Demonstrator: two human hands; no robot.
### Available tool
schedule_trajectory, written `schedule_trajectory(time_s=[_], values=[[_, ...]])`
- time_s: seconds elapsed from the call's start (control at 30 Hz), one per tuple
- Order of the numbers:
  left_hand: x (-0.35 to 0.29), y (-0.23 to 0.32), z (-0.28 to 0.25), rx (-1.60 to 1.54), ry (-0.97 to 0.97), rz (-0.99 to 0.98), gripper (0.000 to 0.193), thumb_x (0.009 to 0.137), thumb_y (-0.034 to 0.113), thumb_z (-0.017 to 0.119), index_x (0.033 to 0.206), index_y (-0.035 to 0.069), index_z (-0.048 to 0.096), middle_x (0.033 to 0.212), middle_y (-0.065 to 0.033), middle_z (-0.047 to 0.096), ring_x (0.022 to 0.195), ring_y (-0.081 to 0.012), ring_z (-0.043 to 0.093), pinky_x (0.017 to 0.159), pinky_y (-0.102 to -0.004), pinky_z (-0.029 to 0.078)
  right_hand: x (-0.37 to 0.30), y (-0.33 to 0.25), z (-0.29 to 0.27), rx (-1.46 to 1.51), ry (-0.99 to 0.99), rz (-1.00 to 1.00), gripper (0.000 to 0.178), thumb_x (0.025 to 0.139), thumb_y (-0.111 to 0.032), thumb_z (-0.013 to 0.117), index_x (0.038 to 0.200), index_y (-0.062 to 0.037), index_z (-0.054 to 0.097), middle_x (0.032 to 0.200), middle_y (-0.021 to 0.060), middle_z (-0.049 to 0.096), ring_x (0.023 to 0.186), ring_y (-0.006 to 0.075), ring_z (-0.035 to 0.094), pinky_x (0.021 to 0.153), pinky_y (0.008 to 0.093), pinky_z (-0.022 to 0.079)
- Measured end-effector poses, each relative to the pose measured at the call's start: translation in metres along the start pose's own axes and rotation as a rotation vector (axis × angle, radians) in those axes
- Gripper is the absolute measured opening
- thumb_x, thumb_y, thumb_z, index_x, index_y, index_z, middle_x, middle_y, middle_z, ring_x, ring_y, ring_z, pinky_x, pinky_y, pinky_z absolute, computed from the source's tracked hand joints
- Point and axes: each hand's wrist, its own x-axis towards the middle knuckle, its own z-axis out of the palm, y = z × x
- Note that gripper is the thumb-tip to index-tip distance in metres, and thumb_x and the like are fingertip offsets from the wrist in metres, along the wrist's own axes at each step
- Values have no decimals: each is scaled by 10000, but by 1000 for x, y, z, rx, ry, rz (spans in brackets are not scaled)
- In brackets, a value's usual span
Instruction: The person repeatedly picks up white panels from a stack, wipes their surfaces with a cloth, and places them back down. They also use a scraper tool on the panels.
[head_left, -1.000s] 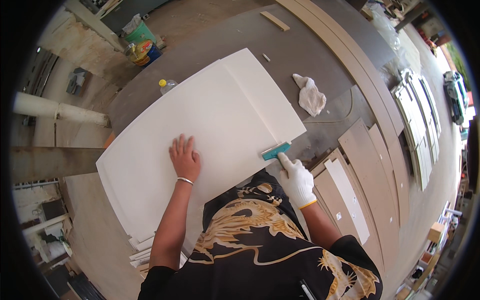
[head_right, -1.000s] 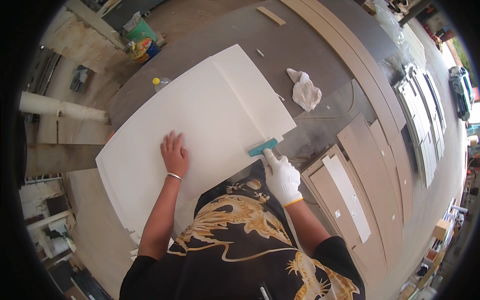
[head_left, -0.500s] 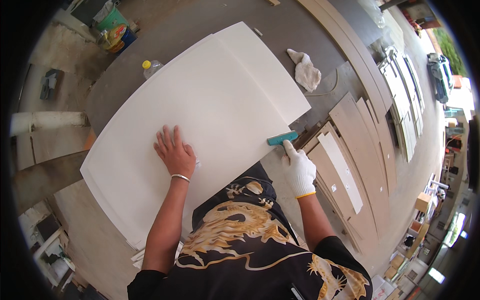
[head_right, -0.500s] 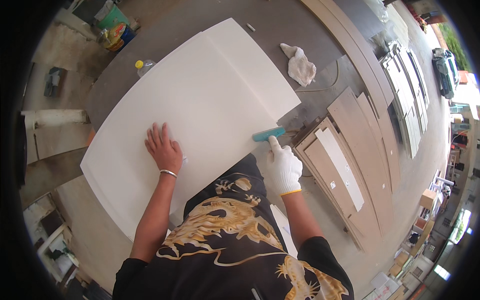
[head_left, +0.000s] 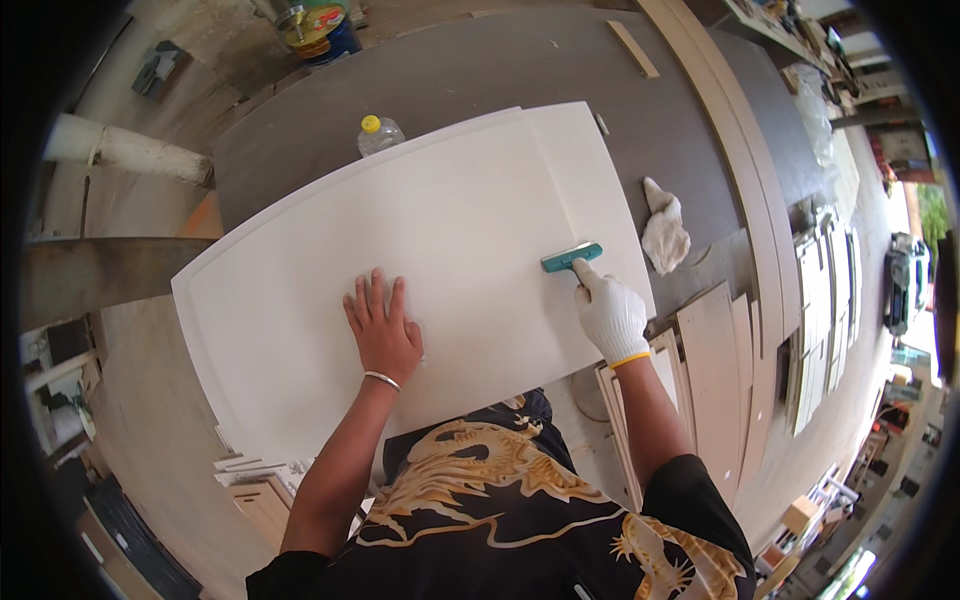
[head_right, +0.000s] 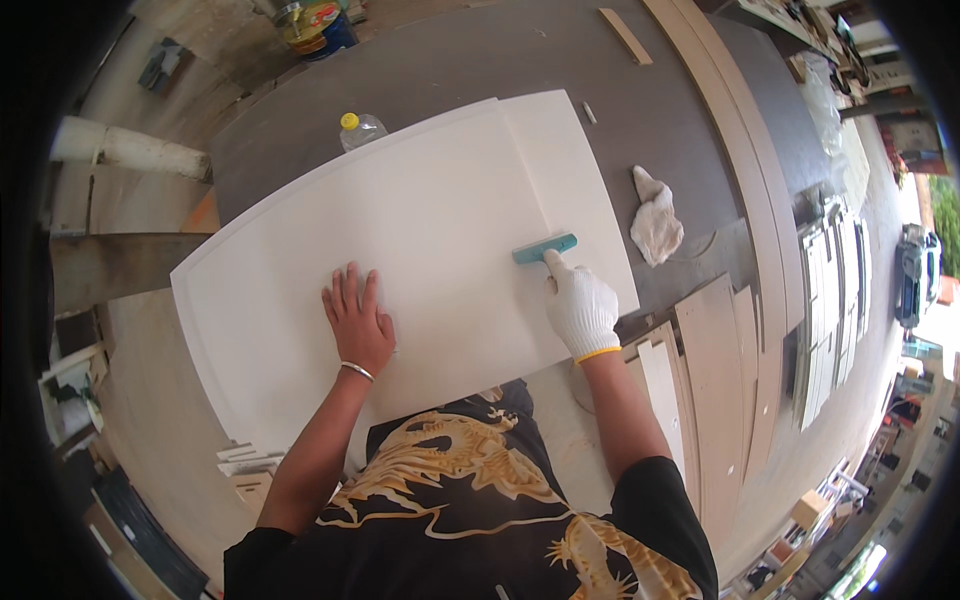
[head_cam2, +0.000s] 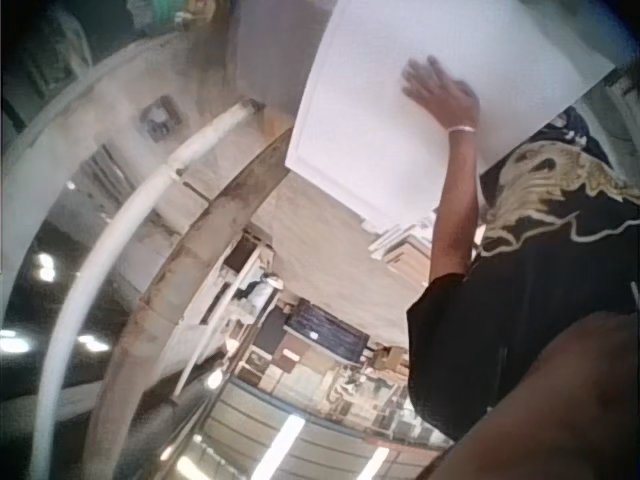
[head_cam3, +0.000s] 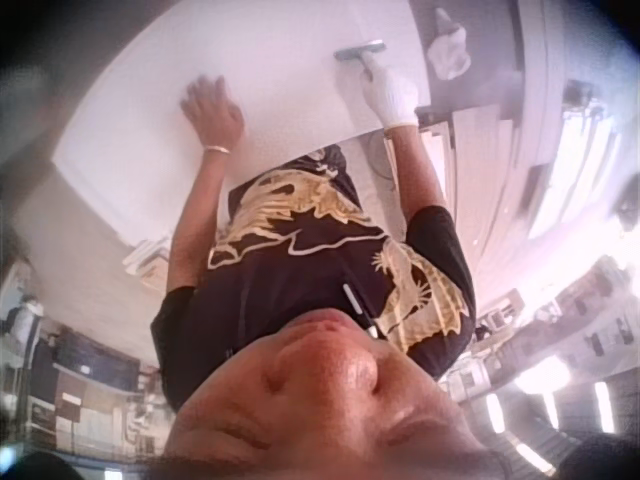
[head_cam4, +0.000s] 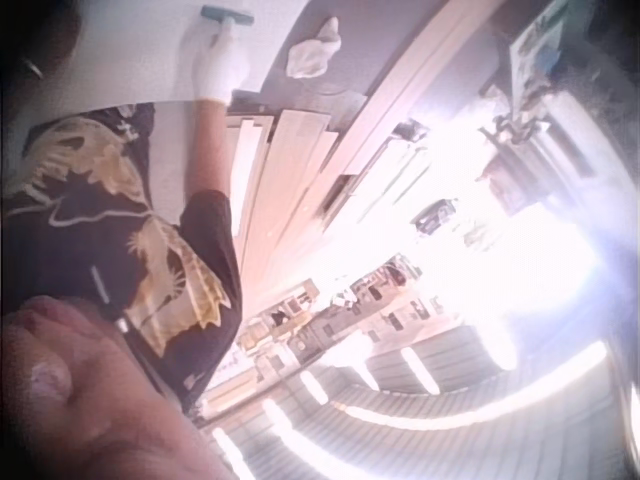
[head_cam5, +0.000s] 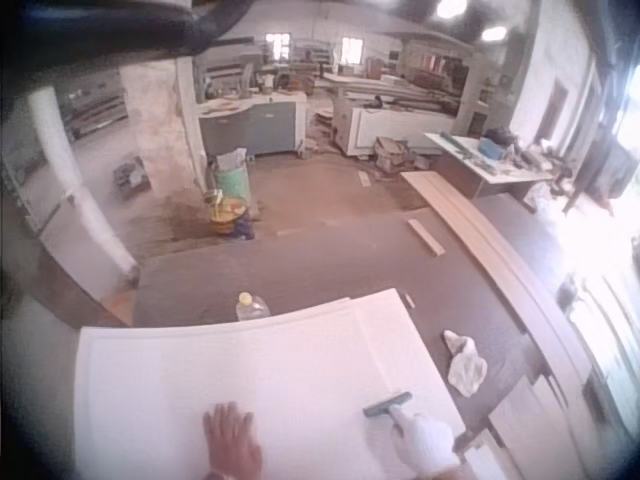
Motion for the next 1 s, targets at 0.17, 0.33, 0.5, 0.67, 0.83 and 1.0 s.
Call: schedule_trajectory(time_s=[0.17, 0.33, 0.5, 0.67, 0.83, 1.0], values=[[2, 3, -4, -26, 23, -12, 626, 873, 153, 540, 1495, 112, 481, 1641, -199, 305, 1526, -452, 221, 1234, -655, 137, 79, -14, -16, -2, 32, -163, 357, 962, -254, 543, 1301, -223, 653, 894, 192, 711, 812, 382, 708, 709, 512, 554], [2, 6, -5, -32, 16, -41, 618, 860, 132, 505, 1478, 96, 504, 1628, -199, 335, 1525, -440, 239, 1247, -632, 132, 151, -30, -29, 3, 52, -260, 353, 971, -238, 513, 1292, -204, 656, 959, 176, 734, 873, 382, 709, 754, 507, 554], [3, 7, -6, -24, 20, -38, 632, 849, 123, 509, 1481, 104, 503, 1630, -194, 336, 1527, -434, 240, 1251, -625, 134, 208, -49, -44, 6, 63, -310, 355, 979, -250, 507, 1280, -199, 687, 1009, 161, 742, 908, 376, 708, 789, 497, 554], [3, 7, -8, -32, 13, -49, 628, 847, 125, 514, 1474, 100, 507, 1625, -195, 338, 1525, -434, 243, 1252, -625, 138, 209, -35, -61, -82, -17, -323, 354, 986, -247, 515, 1287, -258, 700, 1035, 125, 747, 940, 343, 710, 807, 450, 558], [2, 8, -9, -56, 12, -52, 625, 832, 123, 534, 1457, 95, 518, 1619, -201, 339, 1520, -436, 251, 1248, -635, 143, 217, -18, -77, -197, -71, -409, 341, 980, -259, 588, 1293, -292, 720, 1051, 102, 756, 909, 295, 723, 823, 387, 569], [2, 7, -9, -77, 0, -59, 632, 826, 125, 560, 1456, 101, 513, 1621, -204, 331, 1518, -444, 249, 1242, -649, 148, 245, -12, -86, -206, -55, -569, 371, 957, -223, 565, 1286, -314, 711, 1050, 84, 749, 914, 308, 713, 818, 407, 557]])
